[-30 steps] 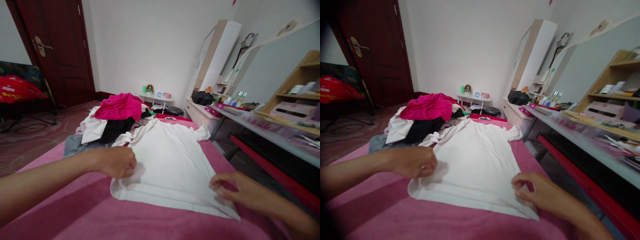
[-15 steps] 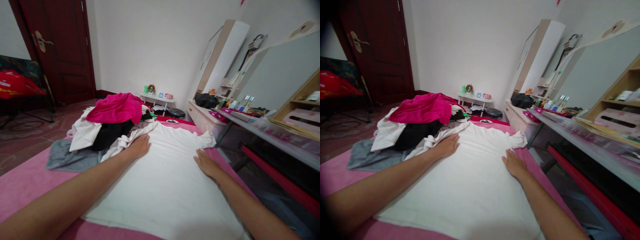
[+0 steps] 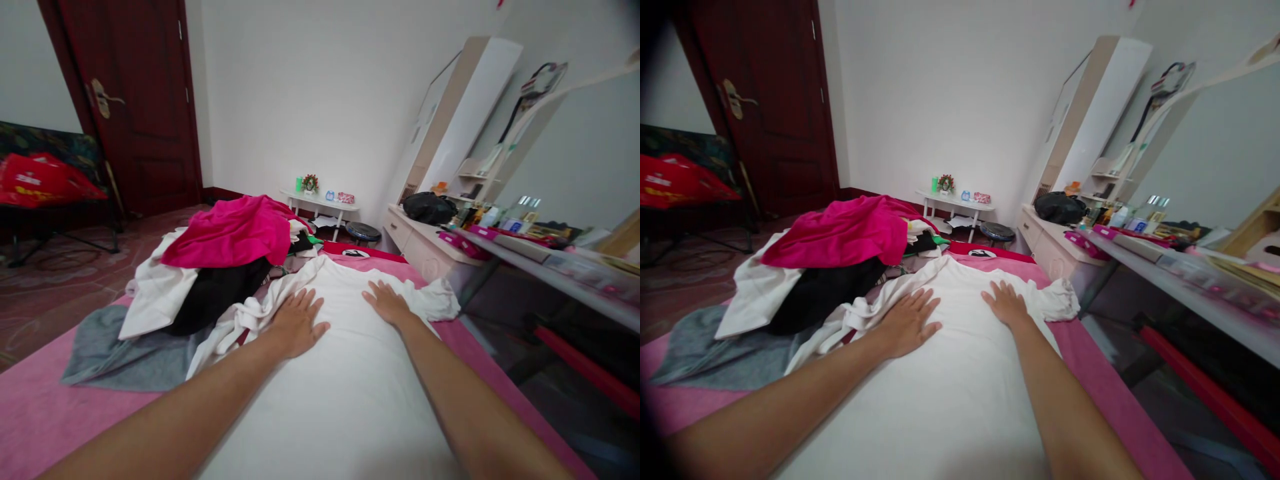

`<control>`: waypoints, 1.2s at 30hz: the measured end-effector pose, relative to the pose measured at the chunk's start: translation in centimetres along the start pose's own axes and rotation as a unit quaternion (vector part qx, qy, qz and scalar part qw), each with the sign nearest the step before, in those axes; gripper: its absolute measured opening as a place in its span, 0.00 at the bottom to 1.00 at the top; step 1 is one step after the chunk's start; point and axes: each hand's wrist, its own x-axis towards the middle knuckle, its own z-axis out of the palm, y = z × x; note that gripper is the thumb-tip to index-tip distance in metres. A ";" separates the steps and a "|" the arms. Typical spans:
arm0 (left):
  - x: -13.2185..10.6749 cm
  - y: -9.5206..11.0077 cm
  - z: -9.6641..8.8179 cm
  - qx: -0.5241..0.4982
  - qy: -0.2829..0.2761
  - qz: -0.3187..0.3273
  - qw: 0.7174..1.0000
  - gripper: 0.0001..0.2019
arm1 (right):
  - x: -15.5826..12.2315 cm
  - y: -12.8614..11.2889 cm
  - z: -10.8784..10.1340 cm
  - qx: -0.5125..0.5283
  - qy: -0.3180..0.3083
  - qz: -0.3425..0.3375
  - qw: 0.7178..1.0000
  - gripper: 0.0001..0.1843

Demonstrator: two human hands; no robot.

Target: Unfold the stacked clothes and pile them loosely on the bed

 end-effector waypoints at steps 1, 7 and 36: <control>0.0 0.0 0.0 -0.001 -0.001 -0.002 1.000 0.32 | 1.0 0.3 0.0 -0.002 0.000 0.021 1.000 0.38; -0.1 0.1 -0.5 -0.015 -0.020 -0.004 1.000 0.34 | 2.3 -1.4 0.3 0.007 0.043 0.108 0.993 0.39; -17.5 -5.7 -10.2 0.094 0.061 -0.134 0.985 0.21 | -8.3 -5.9 2.0 0.023 0.103 0.058 0.993 0.34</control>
